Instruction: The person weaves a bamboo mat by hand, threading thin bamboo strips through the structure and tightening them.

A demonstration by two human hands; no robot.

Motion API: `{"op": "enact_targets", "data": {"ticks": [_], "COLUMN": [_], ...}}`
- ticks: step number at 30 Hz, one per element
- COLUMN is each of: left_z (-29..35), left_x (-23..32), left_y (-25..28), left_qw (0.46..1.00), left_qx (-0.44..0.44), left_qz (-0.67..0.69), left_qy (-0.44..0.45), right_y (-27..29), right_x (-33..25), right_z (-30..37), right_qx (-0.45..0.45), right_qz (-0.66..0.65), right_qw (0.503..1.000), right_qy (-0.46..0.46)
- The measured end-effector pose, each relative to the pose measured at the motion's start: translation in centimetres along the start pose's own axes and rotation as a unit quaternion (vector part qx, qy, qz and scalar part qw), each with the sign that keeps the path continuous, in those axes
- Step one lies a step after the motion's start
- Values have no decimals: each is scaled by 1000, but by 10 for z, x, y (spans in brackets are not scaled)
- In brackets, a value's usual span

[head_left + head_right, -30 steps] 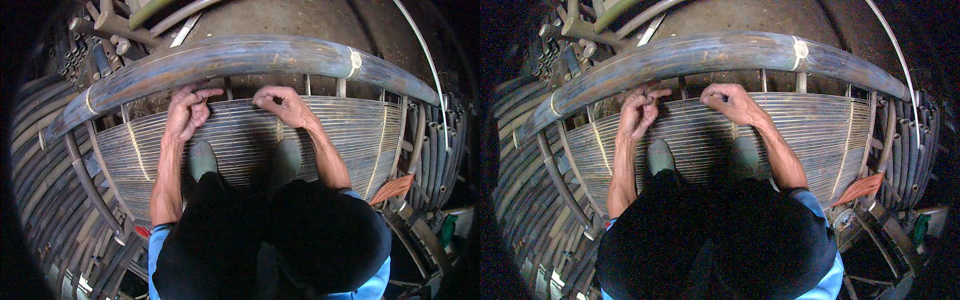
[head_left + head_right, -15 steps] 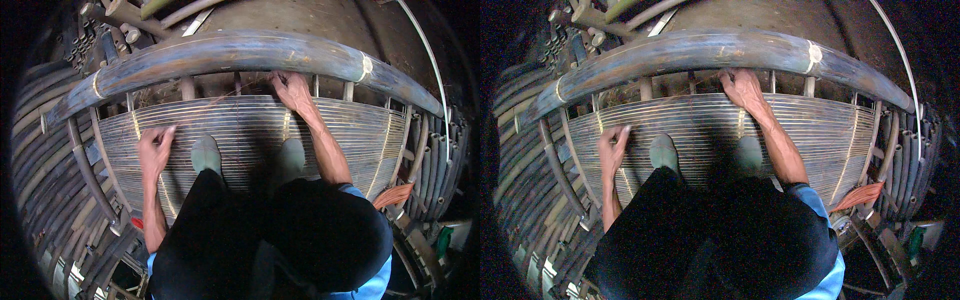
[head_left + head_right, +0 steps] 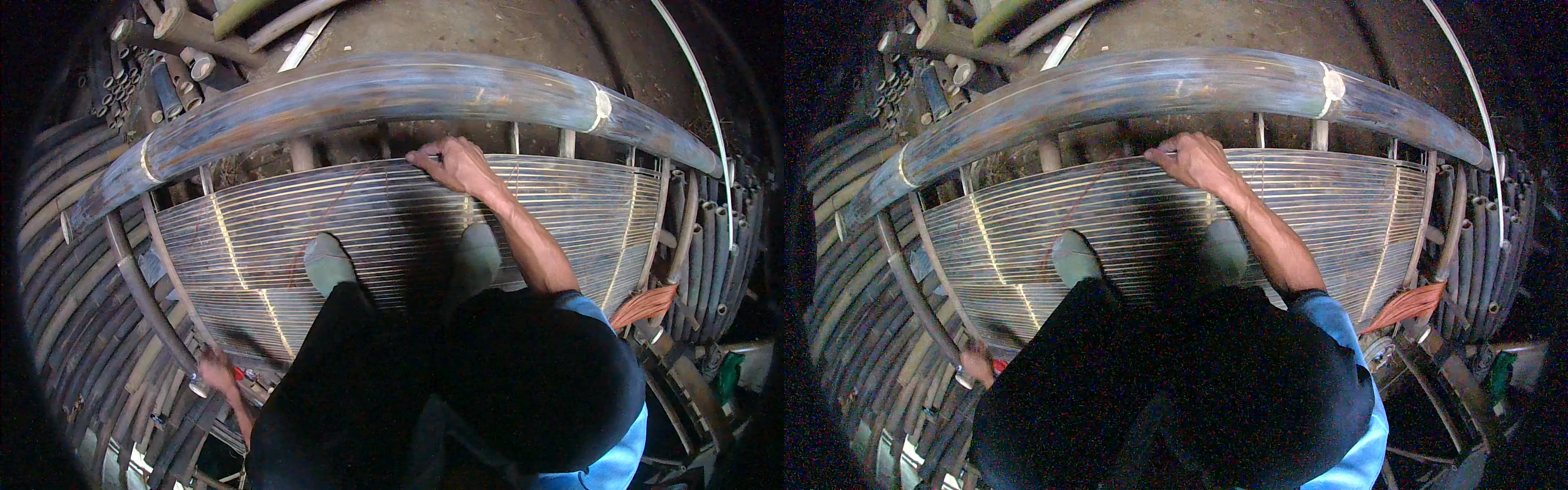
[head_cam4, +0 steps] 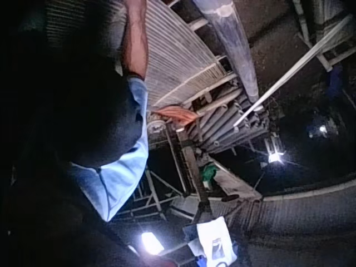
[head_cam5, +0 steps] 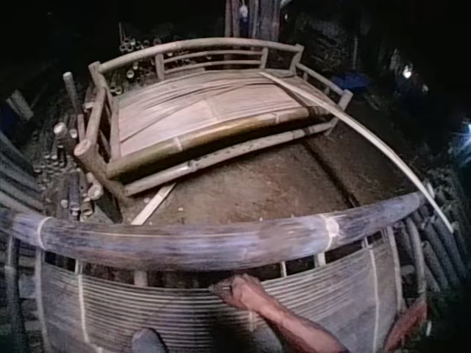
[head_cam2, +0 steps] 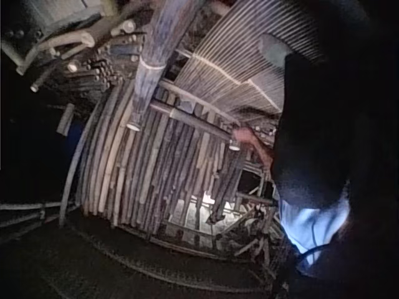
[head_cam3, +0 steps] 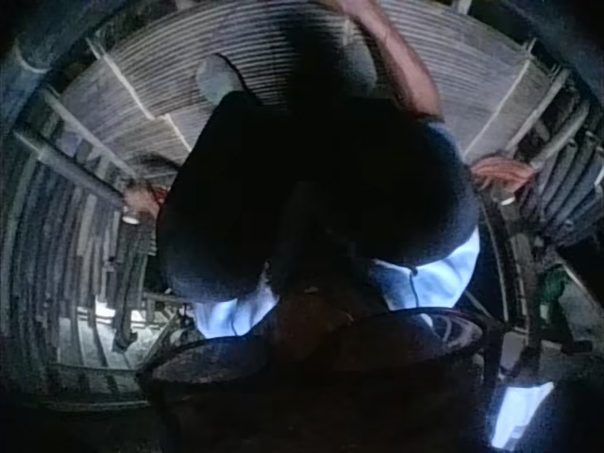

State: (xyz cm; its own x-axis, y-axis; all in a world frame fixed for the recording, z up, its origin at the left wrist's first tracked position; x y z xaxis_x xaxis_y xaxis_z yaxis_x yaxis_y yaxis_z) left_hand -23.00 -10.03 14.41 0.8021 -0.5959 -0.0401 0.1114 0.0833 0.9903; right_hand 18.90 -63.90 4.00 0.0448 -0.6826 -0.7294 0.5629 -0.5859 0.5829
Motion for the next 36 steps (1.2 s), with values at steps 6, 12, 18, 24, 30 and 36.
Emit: {"op": "enact_targets", "data": {"ticks": [6, 12, 18, 24, 30, 36], "left_z": [-1, 36, 38, 21, 11, 30], "left_x": [353, 462, 456, 417, 414, 395], "left_y": [-78, -81, -86, -40, -25, -38], "left_qw": [892, 795, 826, 858, 606, 383], "left_qx": [76, 74, 64, -332, -439, -387], "left_qz": [278, 343, 274, 293, 643, 838], "left_qy": [-348, -494, -489, -263, -161, 2], "right_y": [-14, -21, -19, -17, -17, -14], "right_x": [5, 6, -2, -2, -6, -14], "right_z": [0, -3, -18, -25, -24, -20], "right_qx": [66, 41, -64, -185, -168, -171], "right_qz": [53, 137, 130, 105, 81, 54], "right_qw": [996, 987, 983, 971, 979, 977], "right_qy": [-10, -78, -111, -110, -83, -115]}}
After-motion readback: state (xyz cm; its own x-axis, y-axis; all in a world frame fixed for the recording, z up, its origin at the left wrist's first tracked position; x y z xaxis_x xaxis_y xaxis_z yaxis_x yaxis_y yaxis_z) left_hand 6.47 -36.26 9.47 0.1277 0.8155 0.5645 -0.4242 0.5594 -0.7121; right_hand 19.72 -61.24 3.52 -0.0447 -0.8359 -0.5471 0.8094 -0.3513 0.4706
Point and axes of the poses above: each hand's wrist, its own z-axis away from the middle knuckle, its own y-axis out of the back of the hand, x = y × z, the point moved 2 cm from there along -z, towards the middle knuckle, and after that the axes turned 3 degrees about x, right-handed, at the moved point
